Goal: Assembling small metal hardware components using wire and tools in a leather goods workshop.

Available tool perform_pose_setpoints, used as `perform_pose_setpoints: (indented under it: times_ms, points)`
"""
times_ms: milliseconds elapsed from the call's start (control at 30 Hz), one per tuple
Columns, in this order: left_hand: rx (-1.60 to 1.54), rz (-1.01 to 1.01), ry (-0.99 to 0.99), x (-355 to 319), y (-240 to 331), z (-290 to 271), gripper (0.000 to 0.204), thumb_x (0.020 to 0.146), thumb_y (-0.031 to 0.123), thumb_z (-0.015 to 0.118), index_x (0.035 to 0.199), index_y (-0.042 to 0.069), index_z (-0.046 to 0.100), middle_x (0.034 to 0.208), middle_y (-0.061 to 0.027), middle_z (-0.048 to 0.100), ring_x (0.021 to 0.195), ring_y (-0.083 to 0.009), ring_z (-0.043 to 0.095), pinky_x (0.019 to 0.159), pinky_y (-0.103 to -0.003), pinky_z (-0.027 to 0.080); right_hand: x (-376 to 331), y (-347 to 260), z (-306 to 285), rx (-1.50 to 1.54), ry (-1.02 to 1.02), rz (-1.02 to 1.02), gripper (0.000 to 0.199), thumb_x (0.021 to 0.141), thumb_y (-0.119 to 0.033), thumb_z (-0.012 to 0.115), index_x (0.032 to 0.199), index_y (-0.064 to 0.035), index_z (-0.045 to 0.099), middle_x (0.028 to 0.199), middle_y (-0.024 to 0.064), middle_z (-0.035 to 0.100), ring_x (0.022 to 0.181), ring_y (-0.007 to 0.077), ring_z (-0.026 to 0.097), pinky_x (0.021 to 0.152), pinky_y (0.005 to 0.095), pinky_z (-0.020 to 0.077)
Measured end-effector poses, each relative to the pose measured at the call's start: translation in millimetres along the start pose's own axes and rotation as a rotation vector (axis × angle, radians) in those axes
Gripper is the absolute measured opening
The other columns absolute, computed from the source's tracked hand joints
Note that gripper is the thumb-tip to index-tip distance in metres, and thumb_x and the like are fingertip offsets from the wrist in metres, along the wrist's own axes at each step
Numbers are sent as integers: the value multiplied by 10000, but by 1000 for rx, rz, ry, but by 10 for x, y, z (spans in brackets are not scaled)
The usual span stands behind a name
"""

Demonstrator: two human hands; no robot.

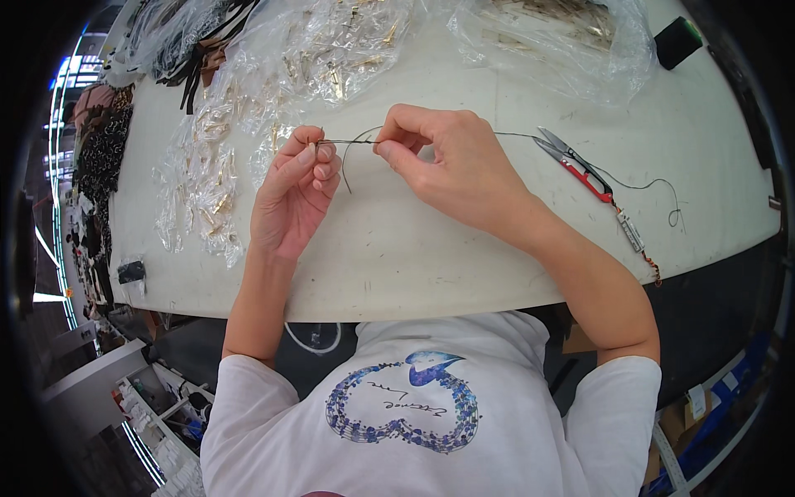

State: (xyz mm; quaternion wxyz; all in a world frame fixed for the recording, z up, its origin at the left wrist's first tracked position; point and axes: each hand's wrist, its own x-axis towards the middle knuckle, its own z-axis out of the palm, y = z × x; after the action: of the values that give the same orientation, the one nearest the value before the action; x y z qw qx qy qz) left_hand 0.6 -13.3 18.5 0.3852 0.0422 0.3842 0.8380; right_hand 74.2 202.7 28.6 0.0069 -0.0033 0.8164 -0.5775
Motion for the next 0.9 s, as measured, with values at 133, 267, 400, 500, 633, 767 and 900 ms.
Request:
perform_pose_setpoints:
  times_ms: [133, 267, 400, 500, 633, 767, 900]
  points:
    - [-26, 26, -17, -12, 29, -15, 222, 966, 10, 546, 1188, 13, 542, 960, -58, 554, 822, -96, 511, 717, -204, 462, 86, 135, -110, 330, 68, -33, 125, 897, -129, 609, 841, -18, 628, 763, 22, 654, 758, 99, 630, 717, 246, 459]
    - [-128, 34, -97, -2, 26, -19, 239, 964, -3, 540, 1202, 16, 527, 967, -52, 527, 809, -94, 473, 695, -206, 435, 73, 121, -188, 537, 15, -33, 127, 904, -125, 587, 825, -27, 605, 779, 19, 640, 777, 95, 625, 750, 253, 467]
    - [0, 62, -48, -14, 29, 3, 250, 962, 8, 552, 1209, 14, 516, 970, -57, 530, 816, -97, 489, 707, -212, 443, 74, 115, -184, 394, 46, -127, 108, 905, -127, 591, 877, -30, 631, 828, 38, 665, 788, 105, 629, 743, 266, 476]
    - [126, 79, -35, -22, 35, -1, 248, 964, 25, 560, 1207, 7, 516, 984, -68, 548, 824, -102, 521, 725, -218, 458, 49, 102, -391, -245, 301, -265, 110, 910, -126, 604, 941, -34, 655, 857, 48, 675, 783, 129, 635, 720, 277, 481]
    - [124, 109, -24, -41, 85, -21, 245, 966, 36, 564, 1204, 1, 518, 983, -72, 568, 827, -107, 543, 740, -225, 469, -241, 129, -751, -499, 457, -152, 116, 905, -121, 624, 969, -33, 665, 870, 53, 670, 806, 161, 636, 693, 291, 479]
    - [101, 115, -15, -38, 123, -43, 233, 977, 54, 550, 1203, 3, 519, 966, -56, 577, 810, -107, 531, 718, -228, 459, -783, 143, -848, -771, 350, -34, 139, 855, -74, 658, 984, -21, 653, 900, 70, 643, 835, 212, 612, 712, 324, 485]
    - [40, 103, -26, -8, 120, -44, 211, 989, 66, 533, 1192, 9, 524, 941, -44, 581, 803, -105, 522, 701, -229, 448, -1024, 259, -760, -785, 369, 49, 202, 828, -27, 659, 1028, -19, 636, 910, 90, 612, 846, 245, 595, 736, 357, 490]
